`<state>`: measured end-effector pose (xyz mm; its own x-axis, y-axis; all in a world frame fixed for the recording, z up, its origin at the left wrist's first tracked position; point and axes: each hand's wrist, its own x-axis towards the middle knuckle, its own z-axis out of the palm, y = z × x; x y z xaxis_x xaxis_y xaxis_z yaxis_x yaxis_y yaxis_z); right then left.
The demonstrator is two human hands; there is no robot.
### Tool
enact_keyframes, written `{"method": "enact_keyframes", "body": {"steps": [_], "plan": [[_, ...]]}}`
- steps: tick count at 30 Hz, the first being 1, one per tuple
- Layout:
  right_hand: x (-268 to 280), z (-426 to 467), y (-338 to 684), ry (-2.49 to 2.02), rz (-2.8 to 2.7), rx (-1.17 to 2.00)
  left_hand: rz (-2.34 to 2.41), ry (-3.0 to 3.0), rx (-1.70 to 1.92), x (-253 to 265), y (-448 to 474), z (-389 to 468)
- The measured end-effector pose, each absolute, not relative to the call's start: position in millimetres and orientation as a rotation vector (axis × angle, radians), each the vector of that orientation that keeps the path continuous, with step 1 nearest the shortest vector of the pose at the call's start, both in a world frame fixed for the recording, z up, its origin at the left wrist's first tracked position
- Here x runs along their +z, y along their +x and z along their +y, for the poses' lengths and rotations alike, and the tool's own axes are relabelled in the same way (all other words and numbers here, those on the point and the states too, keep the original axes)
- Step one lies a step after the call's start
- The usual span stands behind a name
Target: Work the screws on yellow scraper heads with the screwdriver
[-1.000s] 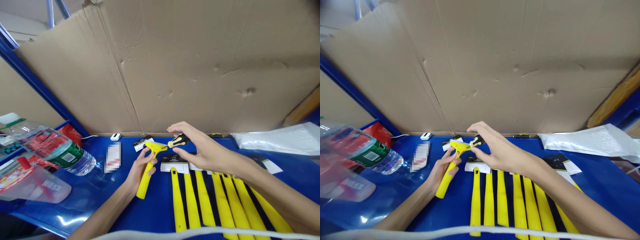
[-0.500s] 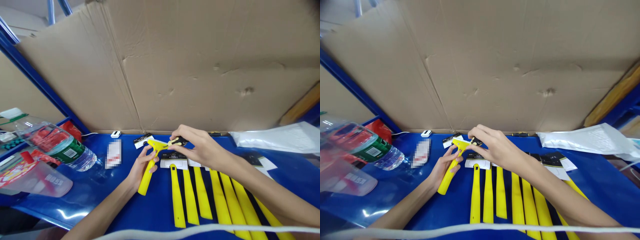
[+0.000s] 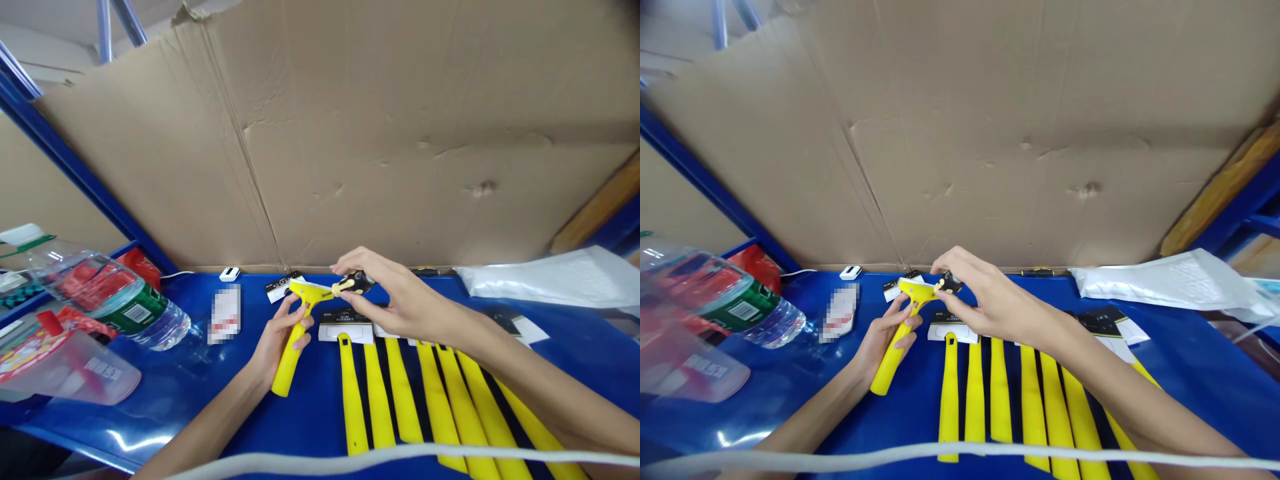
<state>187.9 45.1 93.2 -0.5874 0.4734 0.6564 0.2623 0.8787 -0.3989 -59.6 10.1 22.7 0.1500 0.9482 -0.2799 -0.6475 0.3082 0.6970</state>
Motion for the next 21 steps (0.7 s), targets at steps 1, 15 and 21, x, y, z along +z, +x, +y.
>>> {"method": "enact_keyframes", "body": {"steps": [1,15,21], "plan": [[93.7,44.4,188.2,-0.519,-2.223,0.338,0.77,0.47,1.219,21.7,-59.9,10.5],[93.0,46.4,190.6,-0.637,-2.193,0.235,0.738,0.451,1.25,16.4,-64.6,14.7],[91.3,45.1,187.8,-0.626,-2.206,0.352,0.733,0.453,1.235,16.8,-64.1,14.1]]}}
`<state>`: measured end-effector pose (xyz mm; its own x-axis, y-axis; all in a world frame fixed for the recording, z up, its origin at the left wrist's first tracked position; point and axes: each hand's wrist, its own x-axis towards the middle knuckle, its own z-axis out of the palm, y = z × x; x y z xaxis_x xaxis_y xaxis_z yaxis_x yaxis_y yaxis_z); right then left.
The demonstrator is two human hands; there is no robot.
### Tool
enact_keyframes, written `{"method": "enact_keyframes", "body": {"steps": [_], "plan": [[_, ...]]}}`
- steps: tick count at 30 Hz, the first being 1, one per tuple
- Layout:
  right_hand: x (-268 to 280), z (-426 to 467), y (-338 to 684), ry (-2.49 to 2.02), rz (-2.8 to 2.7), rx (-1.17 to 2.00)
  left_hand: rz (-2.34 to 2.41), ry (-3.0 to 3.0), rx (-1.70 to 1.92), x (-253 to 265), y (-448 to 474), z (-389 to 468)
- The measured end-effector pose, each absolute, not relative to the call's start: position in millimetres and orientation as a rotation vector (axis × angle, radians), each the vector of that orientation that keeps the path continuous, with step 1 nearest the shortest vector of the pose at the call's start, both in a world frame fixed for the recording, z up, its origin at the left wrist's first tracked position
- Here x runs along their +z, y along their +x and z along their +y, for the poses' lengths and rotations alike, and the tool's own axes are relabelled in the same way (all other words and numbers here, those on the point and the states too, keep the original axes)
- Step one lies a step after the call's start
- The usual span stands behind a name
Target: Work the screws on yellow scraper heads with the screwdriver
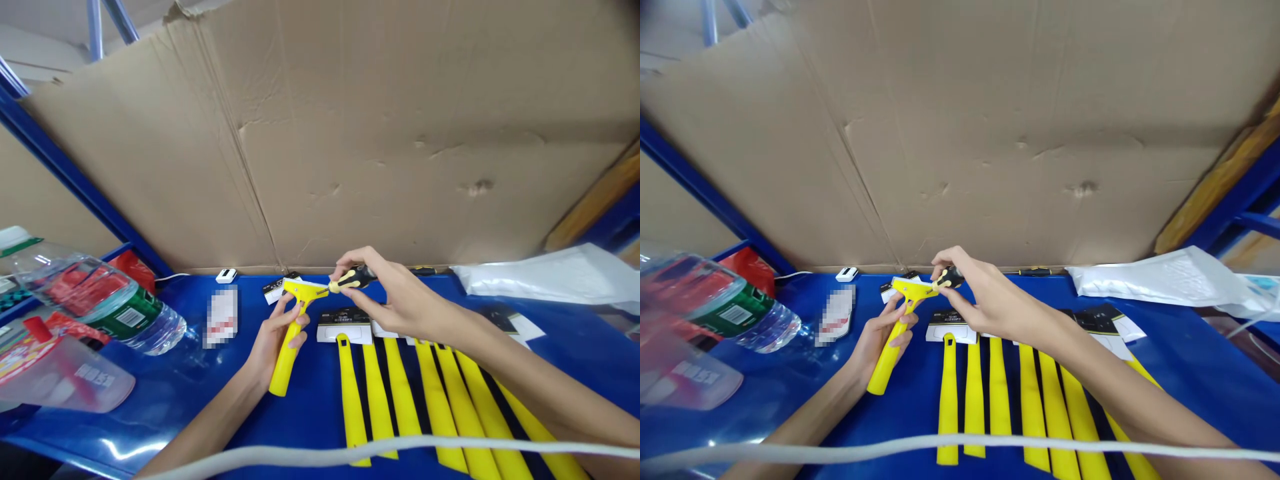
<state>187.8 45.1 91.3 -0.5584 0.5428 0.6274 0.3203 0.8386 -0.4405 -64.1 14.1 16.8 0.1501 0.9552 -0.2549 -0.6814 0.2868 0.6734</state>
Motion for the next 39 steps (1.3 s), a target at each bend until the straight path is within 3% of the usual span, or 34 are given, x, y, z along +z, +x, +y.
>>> {"method": "enact_keyframes", "body": {"steps": [4,9,14,19,24,29,39], "plan": [[92.1,45.6,187.5,-0.639,-2.142,0.23,0.73,0.456,1.223,17.1,-63.8,12.9],[92.6,46.2,189.8,-0.607,-2.196,0.389,0.729,0.422,1.249,17.0,-62.5,13.2],[93.5,43.2,187.9,-0.624,-2.181,0.272,0.726,0.452,1.23,18.2,-61.0,12.6],[97.8,39.2,186.7,-0.622,-2.171,0.4,0.727,0.468,1.227,19.6,-60.5,11.4],[98.0,41.6,190.0,-0.639,-2.108,0.241,0.737,0.482,1.202,20.8,-60.2,9.8],[99.2,44.0,193.2,-0.69,-2.177,0.36,0.753,0.48,1.217,22.3,-60.3,9.6],[100.2,44.7,194.0,-0.732,-2.069,0.166,0.722,0.48,1.281,19.1,-62.0,11.3]]}}
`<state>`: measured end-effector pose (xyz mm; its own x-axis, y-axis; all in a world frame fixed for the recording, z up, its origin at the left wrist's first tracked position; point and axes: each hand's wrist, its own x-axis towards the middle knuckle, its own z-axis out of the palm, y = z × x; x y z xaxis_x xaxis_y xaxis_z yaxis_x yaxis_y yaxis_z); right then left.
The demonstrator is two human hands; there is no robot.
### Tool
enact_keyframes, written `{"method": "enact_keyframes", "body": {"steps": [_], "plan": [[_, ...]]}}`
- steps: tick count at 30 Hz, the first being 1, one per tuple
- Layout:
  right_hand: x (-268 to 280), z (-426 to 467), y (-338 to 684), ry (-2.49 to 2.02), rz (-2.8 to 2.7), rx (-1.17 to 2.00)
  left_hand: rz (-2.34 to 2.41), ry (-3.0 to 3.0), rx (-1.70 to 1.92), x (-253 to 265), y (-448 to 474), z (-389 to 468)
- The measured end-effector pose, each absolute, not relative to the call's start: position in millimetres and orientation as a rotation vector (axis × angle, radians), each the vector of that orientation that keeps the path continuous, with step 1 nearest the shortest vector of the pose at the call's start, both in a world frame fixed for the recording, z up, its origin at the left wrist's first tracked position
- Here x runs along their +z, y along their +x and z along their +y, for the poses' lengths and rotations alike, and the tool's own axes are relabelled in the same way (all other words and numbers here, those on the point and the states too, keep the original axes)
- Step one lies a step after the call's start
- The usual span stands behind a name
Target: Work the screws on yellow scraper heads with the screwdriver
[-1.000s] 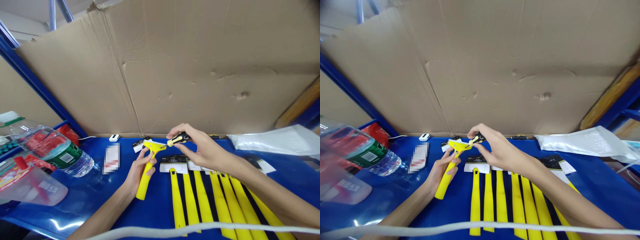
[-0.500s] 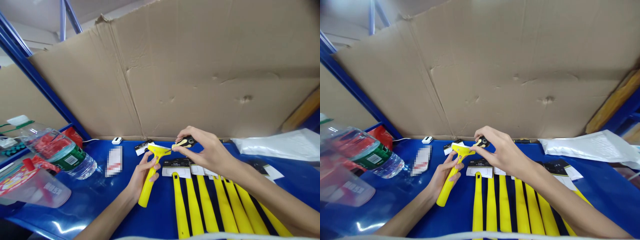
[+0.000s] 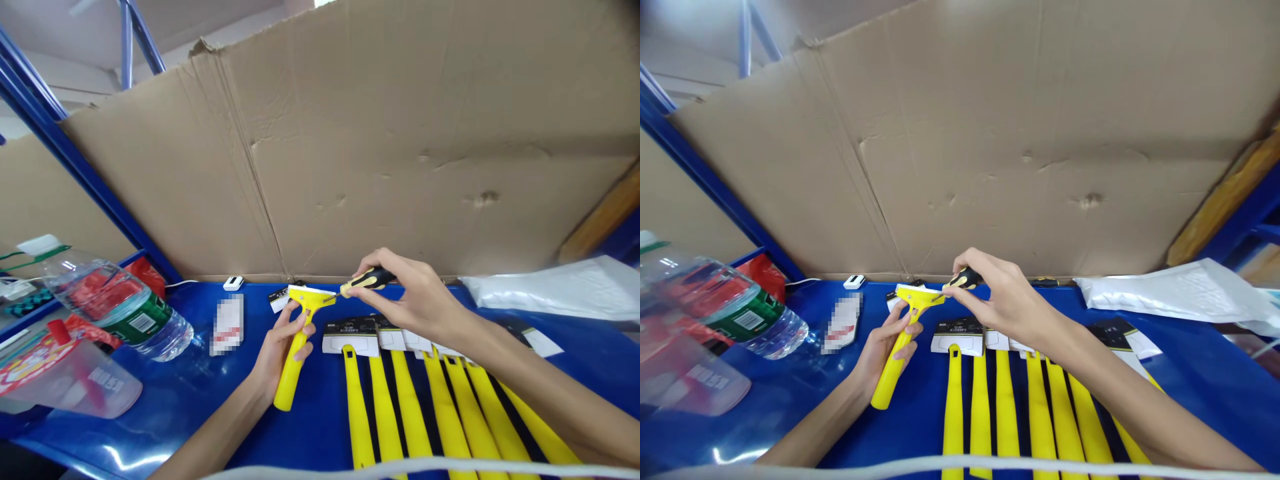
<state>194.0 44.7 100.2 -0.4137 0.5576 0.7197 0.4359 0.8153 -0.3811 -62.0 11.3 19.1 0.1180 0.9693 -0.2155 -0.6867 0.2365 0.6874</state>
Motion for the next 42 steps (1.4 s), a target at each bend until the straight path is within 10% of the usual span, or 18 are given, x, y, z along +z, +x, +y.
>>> {"method": "enact_keyframes", "body": {"steps": [42], "plan": [[101,35,185,-0.574,-2.135,0.253,0.724,0.521,1.225,18,-56,7]]}}
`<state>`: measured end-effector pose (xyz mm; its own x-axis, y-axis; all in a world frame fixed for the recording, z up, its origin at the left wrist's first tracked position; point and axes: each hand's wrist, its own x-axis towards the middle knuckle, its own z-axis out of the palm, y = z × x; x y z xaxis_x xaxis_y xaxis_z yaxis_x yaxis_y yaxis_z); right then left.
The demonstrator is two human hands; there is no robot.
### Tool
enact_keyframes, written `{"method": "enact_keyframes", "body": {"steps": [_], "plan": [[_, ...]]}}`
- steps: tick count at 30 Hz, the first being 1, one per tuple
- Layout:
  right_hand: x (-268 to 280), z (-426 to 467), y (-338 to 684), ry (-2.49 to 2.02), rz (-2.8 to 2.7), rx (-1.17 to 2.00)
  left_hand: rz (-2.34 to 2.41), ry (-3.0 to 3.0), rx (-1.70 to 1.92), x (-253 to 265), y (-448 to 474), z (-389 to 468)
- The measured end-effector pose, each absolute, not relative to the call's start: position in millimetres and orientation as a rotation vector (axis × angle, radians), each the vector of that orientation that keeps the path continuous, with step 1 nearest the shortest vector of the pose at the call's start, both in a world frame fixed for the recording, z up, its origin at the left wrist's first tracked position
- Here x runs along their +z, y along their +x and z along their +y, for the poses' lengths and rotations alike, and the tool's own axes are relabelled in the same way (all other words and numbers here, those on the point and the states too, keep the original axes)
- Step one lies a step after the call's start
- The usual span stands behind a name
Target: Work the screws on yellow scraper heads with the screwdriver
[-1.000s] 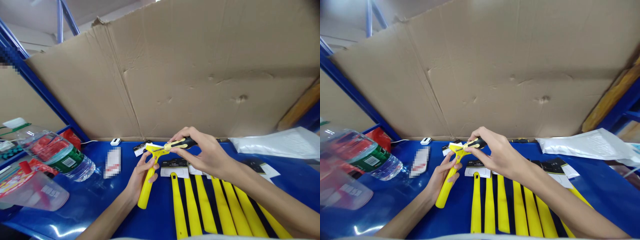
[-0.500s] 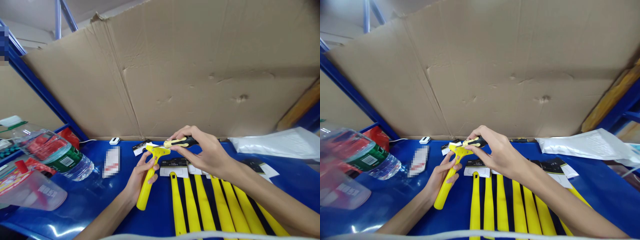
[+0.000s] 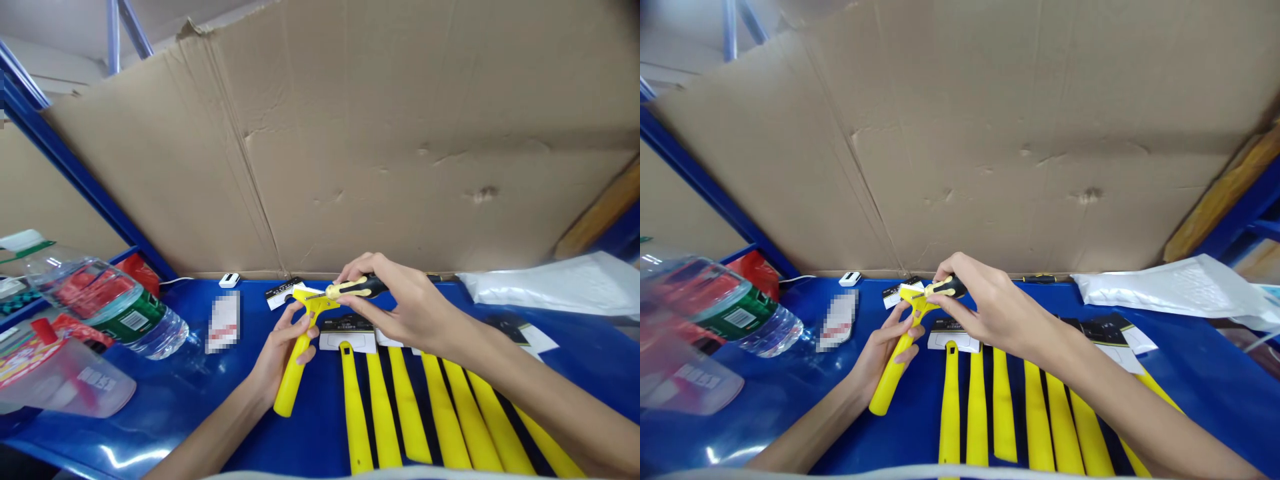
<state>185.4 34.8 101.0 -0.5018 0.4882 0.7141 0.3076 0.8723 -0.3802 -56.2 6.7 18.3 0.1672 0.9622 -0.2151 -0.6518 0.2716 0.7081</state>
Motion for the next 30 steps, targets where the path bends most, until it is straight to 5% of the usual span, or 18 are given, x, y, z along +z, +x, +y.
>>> {"method": "enact_keyframes", "body": {"steps": [30], "plan": [[104,20,177,-0.703,-2.334,0.096,0.756,0.532,1.173,9,-54,10]]}}
